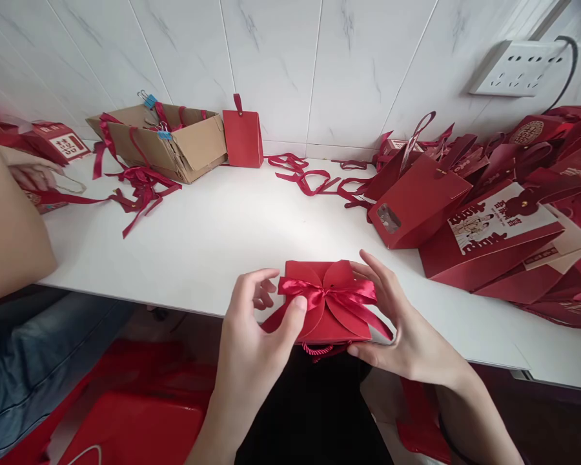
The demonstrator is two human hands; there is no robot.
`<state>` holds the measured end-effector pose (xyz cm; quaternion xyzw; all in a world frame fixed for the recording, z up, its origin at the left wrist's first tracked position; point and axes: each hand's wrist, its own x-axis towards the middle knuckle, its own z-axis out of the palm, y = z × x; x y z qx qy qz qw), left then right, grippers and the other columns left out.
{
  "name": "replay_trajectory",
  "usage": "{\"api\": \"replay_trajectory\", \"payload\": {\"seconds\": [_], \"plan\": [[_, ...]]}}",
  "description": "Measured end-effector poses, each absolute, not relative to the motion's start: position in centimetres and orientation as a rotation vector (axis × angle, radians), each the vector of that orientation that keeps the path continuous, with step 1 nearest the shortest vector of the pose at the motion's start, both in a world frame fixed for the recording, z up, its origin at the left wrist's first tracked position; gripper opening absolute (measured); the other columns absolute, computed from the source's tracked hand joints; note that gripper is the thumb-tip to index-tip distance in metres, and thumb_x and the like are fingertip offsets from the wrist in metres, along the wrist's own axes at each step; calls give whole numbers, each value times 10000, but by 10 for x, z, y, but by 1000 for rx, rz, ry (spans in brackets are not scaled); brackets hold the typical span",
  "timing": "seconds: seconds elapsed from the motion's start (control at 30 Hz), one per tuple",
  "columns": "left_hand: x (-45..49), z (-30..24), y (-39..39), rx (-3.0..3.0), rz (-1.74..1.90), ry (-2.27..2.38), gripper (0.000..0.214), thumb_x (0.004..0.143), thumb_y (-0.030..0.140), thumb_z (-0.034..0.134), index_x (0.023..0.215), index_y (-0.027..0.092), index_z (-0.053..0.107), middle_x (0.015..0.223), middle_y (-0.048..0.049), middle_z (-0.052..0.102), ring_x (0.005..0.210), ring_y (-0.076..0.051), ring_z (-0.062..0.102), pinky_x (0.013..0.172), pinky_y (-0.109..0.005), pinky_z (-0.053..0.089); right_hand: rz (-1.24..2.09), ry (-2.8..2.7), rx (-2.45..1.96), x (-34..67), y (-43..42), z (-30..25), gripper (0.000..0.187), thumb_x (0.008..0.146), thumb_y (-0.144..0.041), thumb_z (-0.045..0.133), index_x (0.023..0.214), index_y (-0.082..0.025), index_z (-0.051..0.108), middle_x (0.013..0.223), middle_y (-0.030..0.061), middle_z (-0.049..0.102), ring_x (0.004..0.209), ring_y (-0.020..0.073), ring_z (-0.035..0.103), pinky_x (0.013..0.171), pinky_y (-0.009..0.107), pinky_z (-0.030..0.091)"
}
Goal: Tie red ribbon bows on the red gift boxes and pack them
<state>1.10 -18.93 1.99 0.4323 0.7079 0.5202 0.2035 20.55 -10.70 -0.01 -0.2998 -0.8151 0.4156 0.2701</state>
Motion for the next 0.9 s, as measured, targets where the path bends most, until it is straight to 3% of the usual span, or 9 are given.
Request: {"api": "replay_trajectory", "payload": {"seconds": [0.13, 0.23, 0.4, 0.9], "plan": [[15, 22, -188, 1419, 1406, 1879, 145, 849, 299, 543, 753, 189, 554, 659, 12, 562, 593, -103, 530, 516, -194, 421, 1093, -2175, -809, 206, -111, -2, 1003, 706, -290, 756, 1461, -383, 101, 1488, 96, 291, 1351, 299, 345, 1008, 479, 451], [17, 20, -194, 1755, 1497, 1855, 57, 839, 168, 548, 786, 188, 544, 639, 26, 511, 565, -85, 479, 525, -194, 405, 1037, -2111, -795, 207, -117, -6, 992, 698, -283, 770, 1453, -390, 137, 1478, 91, 304, 1350, 293, 347, 988, 445, 479], [28, 18, -205, 2343, 1452, 1790, 160, 780, 26, 550, 851, 168, 563, 647, 11, 532, 595, -113, 482, 611, -268, 409, 955, -2007, -755, 209, -123, -10, 921, 711, -227, 756, 1435, -395, 212, 1468, 81, 289, 1345, 283, 347, 956, 395, 516], [36, 15, -209, 2427, 1540, 1710, 187, 754, 14, 578, 870, 160, 593, 615, 7, 554, 565, -113, 489, 627, -304, 405, 914, -1952, -711, 214, -128, -14, 907, 705, -157, 745, 1425, -395, 248, 1452, 55, 305, 1338, 279, 346, 897, 335, 558]]}}
